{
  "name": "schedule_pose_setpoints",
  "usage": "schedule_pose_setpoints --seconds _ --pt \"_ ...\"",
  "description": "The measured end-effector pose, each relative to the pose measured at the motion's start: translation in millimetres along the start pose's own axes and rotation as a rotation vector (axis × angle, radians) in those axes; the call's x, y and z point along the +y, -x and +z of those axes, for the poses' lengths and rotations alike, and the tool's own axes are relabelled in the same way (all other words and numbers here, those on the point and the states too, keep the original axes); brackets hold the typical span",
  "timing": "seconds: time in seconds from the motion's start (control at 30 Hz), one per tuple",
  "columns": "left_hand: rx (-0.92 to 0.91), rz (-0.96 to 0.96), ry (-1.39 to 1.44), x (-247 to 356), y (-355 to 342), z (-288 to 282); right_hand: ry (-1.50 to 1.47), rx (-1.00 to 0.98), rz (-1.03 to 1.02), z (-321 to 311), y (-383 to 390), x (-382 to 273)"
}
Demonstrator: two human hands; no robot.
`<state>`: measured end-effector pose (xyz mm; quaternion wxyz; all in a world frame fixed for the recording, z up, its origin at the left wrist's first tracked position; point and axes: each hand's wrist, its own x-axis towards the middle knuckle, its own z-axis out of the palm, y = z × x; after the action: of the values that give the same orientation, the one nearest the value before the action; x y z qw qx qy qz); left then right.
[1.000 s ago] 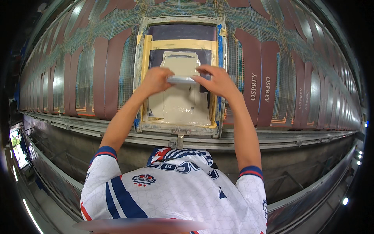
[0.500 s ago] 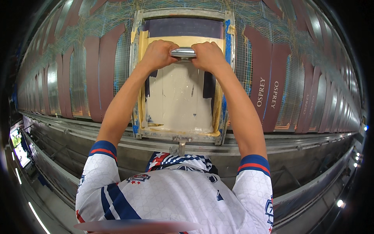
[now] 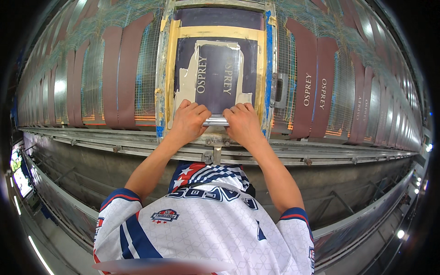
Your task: The person uses a squeegee to pull white ink across a screen-printing frame, repeatedly applying the ink onto a moving fabric surface. The fabric advances between strokes, and the person continues the same motion throughout the clip.
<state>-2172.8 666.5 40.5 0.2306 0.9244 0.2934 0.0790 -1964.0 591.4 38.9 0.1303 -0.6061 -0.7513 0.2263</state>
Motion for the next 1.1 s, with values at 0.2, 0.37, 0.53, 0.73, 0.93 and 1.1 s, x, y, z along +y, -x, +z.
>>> schedule_pose_setpoints --seconds 0.2,0.37,0.53,0.73,0.93,1.1 --pt "-0.11 -0.012 -0.05 -37 -55 -20 0.025 -0.091 0.004 -14 -55 37" --pt "0.024 0.024 -0.051 -102 -147 -36 0.046 -0.068 0.046 -49 -151 85" --pt "-0.092 -0.1 -0.069 -129 -196 -47 -0.011 -0.183 0.118 -61 -201 114" --pt "-0.032 -0.065 0.024 -129 -191 -43 -0.056 -0.169 0.122 -54 -203 116" --pt "0.09 0.011 0.089 -103 -133 -19 -0.001 -0.097 0.032 -39 -146 79" --pt "0.04 0.0 0.064 -34 -26 -3 0.007 -0.173 0.0 -5 -41 16"
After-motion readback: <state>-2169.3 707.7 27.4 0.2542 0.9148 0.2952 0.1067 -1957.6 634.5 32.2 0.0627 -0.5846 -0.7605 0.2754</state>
